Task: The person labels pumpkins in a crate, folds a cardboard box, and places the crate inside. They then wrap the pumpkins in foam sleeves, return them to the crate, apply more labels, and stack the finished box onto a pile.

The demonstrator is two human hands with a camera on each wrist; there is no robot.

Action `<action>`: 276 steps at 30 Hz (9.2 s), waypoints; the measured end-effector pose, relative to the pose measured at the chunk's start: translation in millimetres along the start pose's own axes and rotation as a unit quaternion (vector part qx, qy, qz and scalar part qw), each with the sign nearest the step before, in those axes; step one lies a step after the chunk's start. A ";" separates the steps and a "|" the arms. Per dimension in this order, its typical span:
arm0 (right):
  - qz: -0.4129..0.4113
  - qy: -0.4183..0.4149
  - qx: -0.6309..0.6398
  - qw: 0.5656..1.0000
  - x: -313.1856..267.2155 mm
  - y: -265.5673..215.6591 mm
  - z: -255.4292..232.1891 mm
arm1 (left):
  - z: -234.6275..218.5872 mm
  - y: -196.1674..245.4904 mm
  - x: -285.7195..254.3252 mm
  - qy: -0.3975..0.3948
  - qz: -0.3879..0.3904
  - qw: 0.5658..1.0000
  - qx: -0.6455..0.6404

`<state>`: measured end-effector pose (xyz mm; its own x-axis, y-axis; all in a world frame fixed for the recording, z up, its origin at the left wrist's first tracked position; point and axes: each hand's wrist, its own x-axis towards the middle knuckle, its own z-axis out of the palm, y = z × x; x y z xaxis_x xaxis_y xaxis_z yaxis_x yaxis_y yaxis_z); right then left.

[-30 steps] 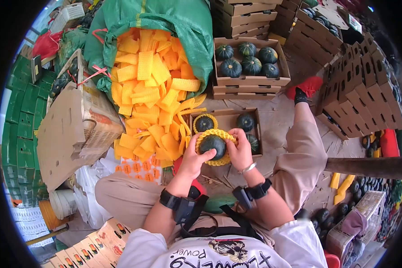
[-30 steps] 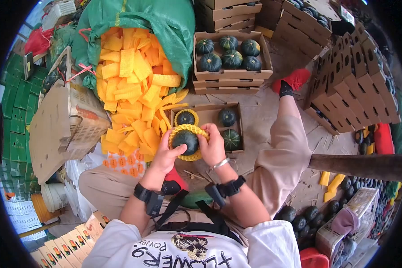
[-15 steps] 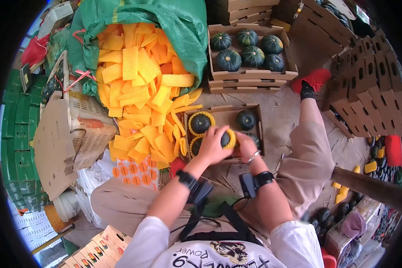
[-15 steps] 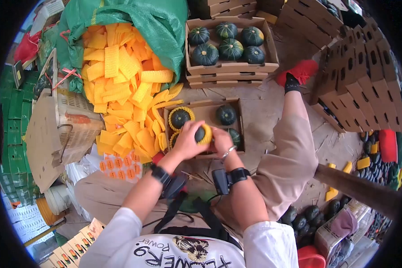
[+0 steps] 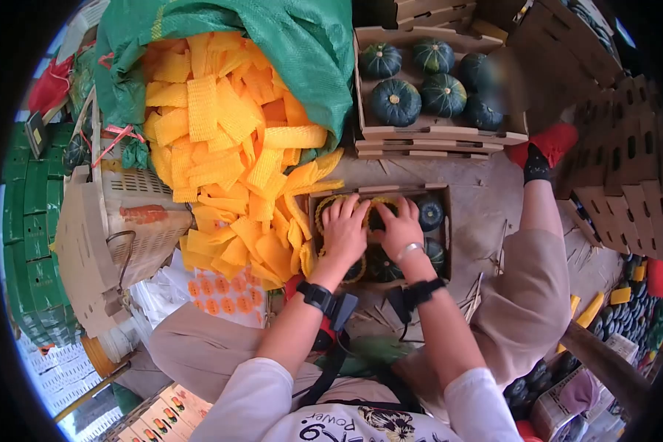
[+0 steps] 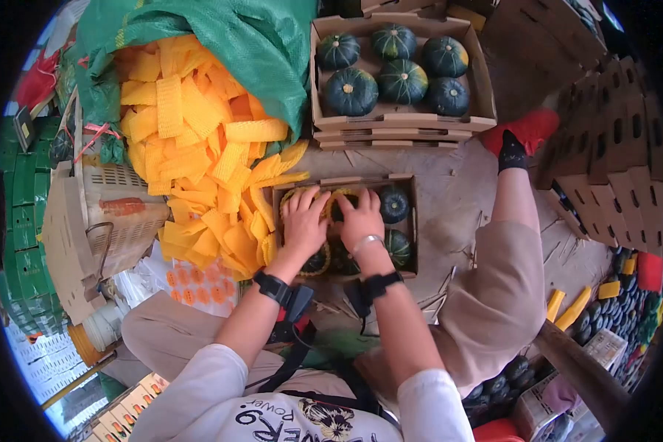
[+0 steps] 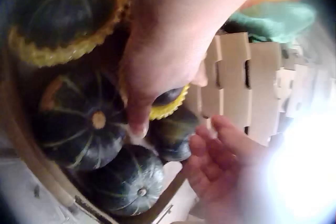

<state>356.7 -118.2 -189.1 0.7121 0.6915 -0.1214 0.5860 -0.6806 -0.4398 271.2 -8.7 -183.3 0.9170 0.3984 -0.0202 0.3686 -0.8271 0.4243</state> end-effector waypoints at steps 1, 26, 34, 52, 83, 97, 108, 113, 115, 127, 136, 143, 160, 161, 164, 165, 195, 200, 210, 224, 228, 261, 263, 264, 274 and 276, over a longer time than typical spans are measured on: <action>-0.026 -0.045 -0.079 0.996 3.7 -3.9 6.3 | 1.6 -9.7 -3.0 -0.019 0.017 1.000 0.015; 0.059 -0.349 0.688 0.633 -134.3 -48.5 -97.6 | -148.4 77.1 -107.8 -0.075 -0.107 0.899 -0.418; 0.001 -0.301 0.714 0.632 -138.5 -42.1 -92.9 | -123.7 61.0 -111.9 -0.125 -0.084 0.894 -0.423; 0.009 0.075 -0.159 0.984 -10.7 58.8 1.0 | -40.6 1.5 -79.8 -0.021 -0.330 0.739 -0.587; 0.113 0.010 0.692 0.712 -129.2 -42.4 -97.7 | -116.5 67.0 -113.0 -0.094 -0.133 0.646 -0.745; 0.316 -0.008 0.104 0.943 -54.8 113.8 -22.8 | 22.5 101.5 35.4 0.060 -0.036 0.915 -0.398; 0.189 0.173 0.097 0.962 -34.8 84.3 -34.5 | 61.4 98.7 45.2 -0.002 0.053 0.997 -0.049; 0.034 0.020 0.008 0.999 -2.8 61.5 -37.1 | 35.0 49.9 22.7 -0.083 -0.016 0.993 0.085; 0.014 0.005 -0.120 0.993 -3.5 57.2 -12.0 | 48.5 41.1 20.0 -0.024 -0.013 0.996 0.081; 0.012 0.001 -0.056 0.998 -13.5 48.9 -40.7 | 22.7 41.0 22.6 0.041 -0.046 0.998 -0.004; -0.082 -0.183 0.153 0.968 -110.9 -43.6 -108.4 | -32.1 -18.4 79.1 -0.148 -0.079 0.986 -0.005; 0.070 -0.019 0.651 0.756 -118.5 -30.7 -110.9 | -117.8 87.6 -66.0 -0.124 0.048 0.943 -0.306; 0.021 -0.179 0.445 0.877 -162.2 -26.0 -89.8 | -65.8 41.0 -139.7 -0.005 -0.190 0.905 -0.380; -0.020 -0.022 0.201 0.979 -156.2 -26.5 -76.3 | -65.2 29.7 -134.4 -0.008 -0.214 0.962 -0.171; -0.060 -0.009 0.136 0.989 -130.9 -23.3 -49.0 | -66.3 27.2 -133.5 -0.236 -0.172 0.692 -0.660; -0.064 -0.051 0.133 0.988 -121.8 -21.9 -38.7 | -70.4 40.0 -131.3 -0.241 -0.171 0.591 -0.751; 0.200 0.050 0.817 0.539 -126.4 -31.0 -93.8 | -108.3 84.0 -129.5 -0.157 -0.066 0.542 -0.823; 0.150 -0.182 0.829 0.508 -137.6 -23.3 -68.2 | -91.2 79.6 -138.4 -0.218 -0.108 0.418 -0.875; 0.025 0.081 0.417 0.905 -147.9 -34.2 -56.8 | -85.4 57.0 -124.2 0.001 -0.253 0.633 -0.731; 0.008 0.055 0.249 0.967 -135.7 -47.5 -63.0 | -67.7 51.1 -122.5 0.024 -0.287 0.605 -0.742; 0.146 -0.012 0.798 0.585 -134.0 -36.1 -52.0 | -75.3 45.5 -124.6 -0.132 -0.245 0.517 -0.809; 0.070 -0.283 -0.003 0.957 -75.5 -3.1 -7.6 | -54.8 -65.2 -61.3 0.089 -0.240 0.961 0.107; 0.066 -0.244 0.019 0.967 -82.4 -17.8 -33.0 | -36.2 -85.8 -68.3 -0.027 -0.246 0.968 -0.029; 0.052 -0.227 0.052 0.971 -86.8 -18.3 -38.3 | -36.8 -89.0 -69.7 -0.022 -0.249 0.967 -0.056; 0.006 -0.074 0.512 0.856 -138.2 -49.4 -80.1 | -118.8 52.8 -112.3 -0.110 -0.024 0.927 -0.358; 0.047 -0.277 0.507 0.815 -144.2 -55.5 -101.4 | -111.4 46.0 -121.8 -0.156 -0.036 0.917 -0.365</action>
<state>260.7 -204.7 -56.9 0.2868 0.8421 -0.4568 -0.2824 -0.3813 -0.8803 159.5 -51.1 -60.4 0.9350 0.2152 -0.2819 0.3347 -0.2726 0.9021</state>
